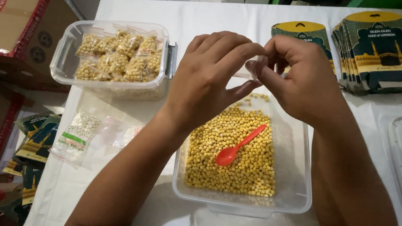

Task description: Packing yellow beads from a large container into small individual plastic bags using a spoon and hands.

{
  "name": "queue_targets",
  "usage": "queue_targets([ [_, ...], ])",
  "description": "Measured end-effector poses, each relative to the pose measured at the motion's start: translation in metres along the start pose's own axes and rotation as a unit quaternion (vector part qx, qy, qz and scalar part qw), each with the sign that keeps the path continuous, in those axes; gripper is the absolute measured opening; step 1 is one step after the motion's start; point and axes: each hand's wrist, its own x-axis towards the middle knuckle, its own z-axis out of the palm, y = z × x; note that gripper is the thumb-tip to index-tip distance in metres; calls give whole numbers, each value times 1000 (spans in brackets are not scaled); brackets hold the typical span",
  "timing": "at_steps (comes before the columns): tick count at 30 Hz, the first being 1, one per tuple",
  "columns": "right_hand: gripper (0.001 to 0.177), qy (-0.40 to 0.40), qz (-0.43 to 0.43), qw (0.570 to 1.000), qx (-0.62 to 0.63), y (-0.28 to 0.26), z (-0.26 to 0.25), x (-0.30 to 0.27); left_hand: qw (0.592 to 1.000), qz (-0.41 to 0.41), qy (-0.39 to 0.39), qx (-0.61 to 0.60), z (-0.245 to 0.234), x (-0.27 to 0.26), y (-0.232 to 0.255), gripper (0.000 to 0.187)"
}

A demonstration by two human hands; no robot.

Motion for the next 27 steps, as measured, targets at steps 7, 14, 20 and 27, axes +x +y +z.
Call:
queue_targets([
  [7, 32, 1, 12, 1000, 12, 0, -1, 1, 1000, 5, -5, 3, 2, 0, -2, 47],
  [14, 6, 9, -13, 999, -51, -15, -29, -10, 983, -117, 0, -145, 12, -5, -9, 44],
  [20, 15, -225, 13, 963, -145, -24, -18, -19, 946, -221, -19, -238, 20, -11, -17, 45],
  [27, 14, -548, -11, 748, -374, 21, 67, -18, 947, -211, -26, -241, 22, -14, -18, 42],
])
